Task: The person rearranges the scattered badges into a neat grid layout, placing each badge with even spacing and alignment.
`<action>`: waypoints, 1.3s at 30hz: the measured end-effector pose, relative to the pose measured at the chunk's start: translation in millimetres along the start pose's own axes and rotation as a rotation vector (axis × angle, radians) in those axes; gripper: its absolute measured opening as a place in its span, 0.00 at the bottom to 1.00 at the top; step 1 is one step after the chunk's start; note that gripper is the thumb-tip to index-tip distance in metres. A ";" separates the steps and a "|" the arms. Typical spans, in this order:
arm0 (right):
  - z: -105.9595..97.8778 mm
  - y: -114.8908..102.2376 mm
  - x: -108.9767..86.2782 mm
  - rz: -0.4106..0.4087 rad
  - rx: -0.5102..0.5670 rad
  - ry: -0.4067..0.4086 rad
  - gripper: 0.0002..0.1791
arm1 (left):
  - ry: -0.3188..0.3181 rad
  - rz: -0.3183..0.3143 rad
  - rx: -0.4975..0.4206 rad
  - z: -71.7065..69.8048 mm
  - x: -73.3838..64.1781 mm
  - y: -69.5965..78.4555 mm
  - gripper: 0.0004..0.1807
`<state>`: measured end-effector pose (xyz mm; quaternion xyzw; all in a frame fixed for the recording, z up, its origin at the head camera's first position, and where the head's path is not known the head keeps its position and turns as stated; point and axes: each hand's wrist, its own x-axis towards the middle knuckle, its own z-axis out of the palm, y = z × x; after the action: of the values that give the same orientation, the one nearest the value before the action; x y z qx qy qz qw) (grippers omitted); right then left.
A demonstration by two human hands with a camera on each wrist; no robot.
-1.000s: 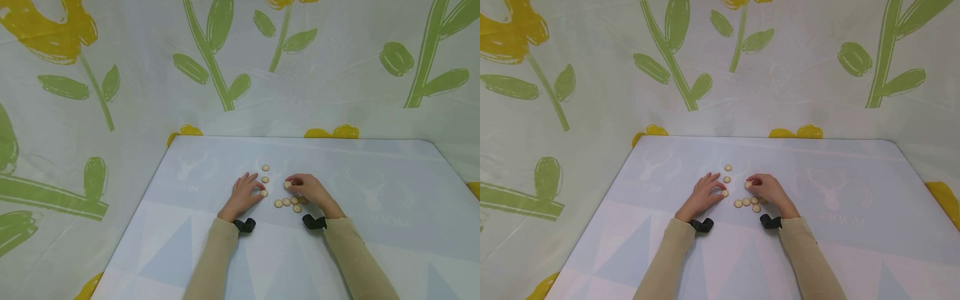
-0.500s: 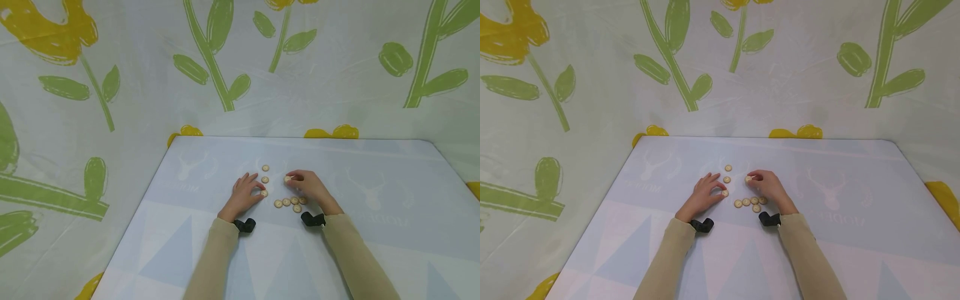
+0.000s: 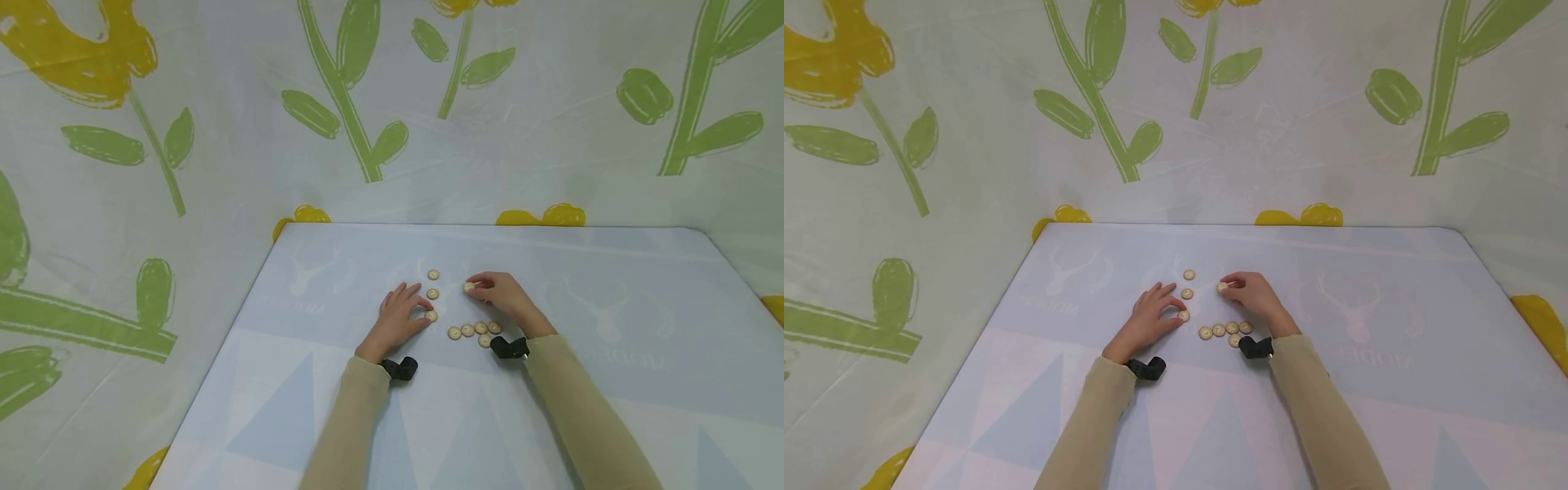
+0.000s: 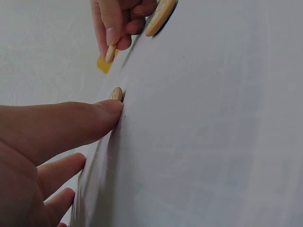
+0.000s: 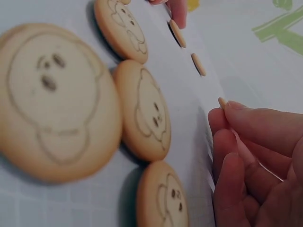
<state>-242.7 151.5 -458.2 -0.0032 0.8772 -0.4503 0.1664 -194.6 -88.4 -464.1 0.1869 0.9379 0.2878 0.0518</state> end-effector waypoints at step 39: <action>11.9 -15.5 21.8 0.007 -0.025 0.080 0.15 | -0.010 -0.014 0.016 -1.0 0.1 2.0 0.09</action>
<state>-262.0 129.5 -458.6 0.0160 0.8888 -0.4384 0.1326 -194.3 -87.3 -462.2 0.1822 0.9411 0.2790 0.0571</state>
